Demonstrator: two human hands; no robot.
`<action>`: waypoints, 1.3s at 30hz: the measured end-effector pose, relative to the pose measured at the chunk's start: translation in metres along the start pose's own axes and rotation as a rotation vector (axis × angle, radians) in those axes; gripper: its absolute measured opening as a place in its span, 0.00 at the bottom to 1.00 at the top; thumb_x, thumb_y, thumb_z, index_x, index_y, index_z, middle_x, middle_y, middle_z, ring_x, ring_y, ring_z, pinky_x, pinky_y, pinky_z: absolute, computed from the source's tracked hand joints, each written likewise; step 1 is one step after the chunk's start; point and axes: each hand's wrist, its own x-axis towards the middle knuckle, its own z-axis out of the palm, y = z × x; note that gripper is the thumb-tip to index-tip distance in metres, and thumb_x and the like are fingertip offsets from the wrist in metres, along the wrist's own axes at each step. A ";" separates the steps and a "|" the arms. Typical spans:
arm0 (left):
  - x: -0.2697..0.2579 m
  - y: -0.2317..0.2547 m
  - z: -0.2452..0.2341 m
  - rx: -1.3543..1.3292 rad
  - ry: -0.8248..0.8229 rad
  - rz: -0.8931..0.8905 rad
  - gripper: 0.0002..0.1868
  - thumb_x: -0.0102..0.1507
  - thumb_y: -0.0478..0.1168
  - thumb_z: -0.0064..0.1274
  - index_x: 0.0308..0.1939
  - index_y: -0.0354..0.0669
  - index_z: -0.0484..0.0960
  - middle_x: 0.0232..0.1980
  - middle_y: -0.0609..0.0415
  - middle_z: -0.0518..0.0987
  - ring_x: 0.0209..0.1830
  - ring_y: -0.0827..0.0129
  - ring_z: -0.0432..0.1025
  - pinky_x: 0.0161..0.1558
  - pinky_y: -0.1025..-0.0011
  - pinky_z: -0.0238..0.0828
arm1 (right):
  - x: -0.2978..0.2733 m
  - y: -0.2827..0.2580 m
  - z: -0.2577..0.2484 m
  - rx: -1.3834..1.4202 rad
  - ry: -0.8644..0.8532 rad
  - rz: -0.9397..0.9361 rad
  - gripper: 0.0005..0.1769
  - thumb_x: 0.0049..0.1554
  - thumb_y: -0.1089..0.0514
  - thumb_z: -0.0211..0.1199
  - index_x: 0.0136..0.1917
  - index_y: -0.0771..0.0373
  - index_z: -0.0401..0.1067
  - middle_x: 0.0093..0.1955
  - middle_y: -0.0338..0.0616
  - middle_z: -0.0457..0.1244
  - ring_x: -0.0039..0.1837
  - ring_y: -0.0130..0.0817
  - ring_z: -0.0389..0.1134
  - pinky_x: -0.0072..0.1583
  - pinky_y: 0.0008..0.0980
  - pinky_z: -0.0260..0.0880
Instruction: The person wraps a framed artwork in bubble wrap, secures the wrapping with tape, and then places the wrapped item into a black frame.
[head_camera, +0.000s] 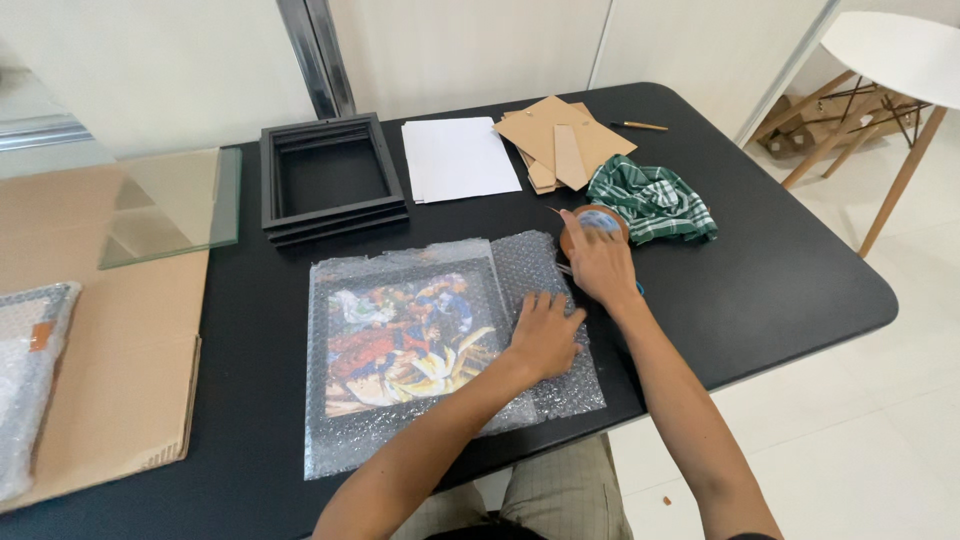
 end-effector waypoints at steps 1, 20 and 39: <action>0.001 -0.002 0.000 0.001 -0.002 -0.003 0.29 0.68 0.53 0.53 0.72 0.47 0.74 0.68 0.34 0.72 0.70 0.39 0.65 0.72 0.40 0.45 | -0.002 0.000 0.007 0.004 0.000 -0.001 0.39 0.63 0.53 0.59 0.85 0.47 0.53 0.51 0.50 0.72 0.53 0.48 0.75 0.57 0.48 0.71; -0.013 -0.067 0.001 -0.170 0.519 0.170 0.07 0.67 0.48 0.53 0.42 0.52 0.79 0.56 0.53 0.72 0.60 0.52 0.70 0.60 0.52 0.68 | -0.014 0.036 0.040 -0.136 0.323 -0.035 0.41 0.56 0.48 0.66 0.80 0.59 0.66 0.46 0.50 0.68 0.49 0.47 0.72 0.50 0.45 0.70; -0.105 -0.129 -0.018 -0.149 0.619 0.295 0.17 0.63 0.45 0.55 0.53 0.43 0.76 0.38 0.53 0.84 0.50 0.61 0.80 0.80 0.50 0.51 | 0.009 -0.118 -0.028 1.206 -0.039 0.374 0.38 0.58 0.66 0.63 0.79 0.61 0.55 0.50 0.49 0.73 0.51 0.42 0.75 0.50 0.37 0.75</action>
